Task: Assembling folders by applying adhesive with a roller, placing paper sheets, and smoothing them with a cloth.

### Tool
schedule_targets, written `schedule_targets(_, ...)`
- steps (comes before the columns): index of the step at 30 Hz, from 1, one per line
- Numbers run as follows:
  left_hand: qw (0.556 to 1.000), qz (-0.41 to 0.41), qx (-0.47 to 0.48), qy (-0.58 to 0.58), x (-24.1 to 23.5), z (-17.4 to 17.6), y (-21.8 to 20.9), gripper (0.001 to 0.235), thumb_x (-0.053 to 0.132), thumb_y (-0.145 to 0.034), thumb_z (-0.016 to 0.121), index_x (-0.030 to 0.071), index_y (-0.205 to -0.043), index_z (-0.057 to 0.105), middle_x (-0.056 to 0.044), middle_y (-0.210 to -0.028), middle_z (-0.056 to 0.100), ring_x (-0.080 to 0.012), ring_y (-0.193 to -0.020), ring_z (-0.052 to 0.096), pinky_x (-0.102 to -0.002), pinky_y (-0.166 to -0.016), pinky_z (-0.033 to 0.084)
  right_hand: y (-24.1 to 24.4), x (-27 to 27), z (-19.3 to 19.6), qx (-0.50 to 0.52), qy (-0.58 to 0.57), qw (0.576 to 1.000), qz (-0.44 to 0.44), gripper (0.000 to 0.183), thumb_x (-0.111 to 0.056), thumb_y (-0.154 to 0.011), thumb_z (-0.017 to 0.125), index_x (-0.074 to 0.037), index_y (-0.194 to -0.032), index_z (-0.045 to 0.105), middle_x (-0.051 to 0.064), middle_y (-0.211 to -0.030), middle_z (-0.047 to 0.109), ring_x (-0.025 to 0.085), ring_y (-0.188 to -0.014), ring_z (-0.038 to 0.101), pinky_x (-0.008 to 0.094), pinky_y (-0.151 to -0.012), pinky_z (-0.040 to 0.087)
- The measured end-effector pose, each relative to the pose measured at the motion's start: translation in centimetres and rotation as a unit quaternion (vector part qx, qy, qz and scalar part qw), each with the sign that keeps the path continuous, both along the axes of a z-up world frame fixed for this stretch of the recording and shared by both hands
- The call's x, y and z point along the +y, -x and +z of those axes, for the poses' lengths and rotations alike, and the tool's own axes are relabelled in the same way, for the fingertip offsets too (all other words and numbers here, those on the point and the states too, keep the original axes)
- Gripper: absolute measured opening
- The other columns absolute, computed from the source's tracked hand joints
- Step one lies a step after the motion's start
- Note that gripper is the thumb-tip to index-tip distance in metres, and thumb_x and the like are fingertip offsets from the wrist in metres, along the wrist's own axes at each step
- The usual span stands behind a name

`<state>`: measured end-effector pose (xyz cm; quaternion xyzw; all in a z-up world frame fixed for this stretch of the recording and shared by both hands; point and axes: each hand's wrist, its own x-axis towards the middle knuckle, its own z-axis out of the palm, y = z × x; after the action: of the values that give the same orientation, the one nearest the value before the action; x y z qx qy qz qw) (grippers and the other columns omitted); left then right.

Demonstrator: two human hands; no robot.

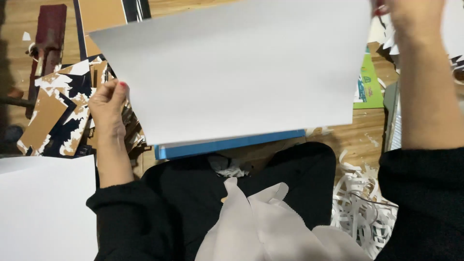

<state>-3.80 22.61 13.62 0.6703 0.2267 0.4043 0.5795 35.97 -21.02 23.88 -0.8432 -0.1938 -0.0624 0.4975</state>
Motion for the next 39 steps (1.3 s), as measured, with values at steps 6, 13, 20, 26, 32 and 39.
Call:
schedule_targets(6,0.973,0.044,0.19,0.122,-1.1,-3.9,2.9,0.021,0.029,-0.078,0.075,0.012,-0.087,0.066,0.002,-0.063,0.053,-0.0023,-0.048,0.043,-0.015,-0.047,0.035,1.5,6.2,-12.4,0.124,0.057,0.991,-0.009,0.011,-0.017,-0.08,0.075,-0.01,-0.08,0.066,0.016,-0.078,0.059,0.024,-0.061,0.062,0.031,-0.051,0.05)
schedule_targets(13,0.916,0.049,0.351,0.188,1.4,-11.0,2.3,0.024,0.036,-0.071,0.078,0.017,-0.083,0.068,-0.006,-0.073,0.059,-0.0122,-0.068,0.055,-0.02,-0.044,0.038,-1.7,7.0,-23.3,0.22,0.166,0.961,-0.04,0.025,-0.025,-0.072,0.081,-0.007,-0.081,0.067,0.019,-0.078,0.062,0.032,-0.069,0.064,0.036,-0.056,0.052)
schedule_targets(20,0.895,0.067,0.39,0.203,1.4,-12.0,1.7,0.019,0.03,-0.07,0.077,0.016,-0.08,0.068,-0.006,-0.066,0.06,-0.0117,-0.06,0.056,-0.022,-0.05,0.045,0.2,8.0,-23.8,0.286,0.113,0.952,-0.017,0.021,-0.018,-0.078,0.075,-0.001,-0.079,0.064,0.018,-0.068,0.06,0.023,-0.058,0.062,0.03,-0.05,0.054)
schedule_targets(26,0.899,0.089,0.384,0.193,1.0,-10.6,0.5,0.017,0.022,-0.07,0.075,0.009,-0.078,0.066,-0.007,-0.061,0.057,-0.011,-0.059,0.053,-0.022,-0.052,0.045,-1.2,8.0,-26.3,0.265,0.127,0.956,-0.009,0.02,-0.018,-0.081,0.073,0.0,-0.078,0.064,0.016,-0.065,0.059,0.019,-0.057,0.06,0.026,-0.046,0.05)
schedule_targets(32,0.898,0.094,0.397,0.163,0.7,-9.9,-0.3,0.015,0.019,-0.069,0.074,0.009,-0.077,0.067,-0.003,-0.057,0.054,-0.0086,-0.055,0.051,-0.02,-0.05,0.044,-1.0,8.2,-26.2,0.244,0.126,0.961,-0.018,0.021,-0.021,-0.08,0.074,-0.004,-0.072,0.064,0.012,-0.06,0.058,0.015,-0.053,0.058,0.022,-0.043,0.047)
schedule_targets(39,0.895,0.098,0.414,0.136,0.9,-10.2,-0.1,0.012,0.02,-0.071,0.072,0.01,-0.076,0.066,0.001,-0.056,0.052,-0.0067,-0.053,0.046,-0.019,-0.048,0.038,-3.0,7.3,-29.5,0.213,0.157,0.964,-0.021,0.02,-0.025,-0.08,0.075,-0.01,-0.071,0.065,0.008,-0.057,0.058,0.014,-0.05,0.055,0.025,-0.042,0.042)
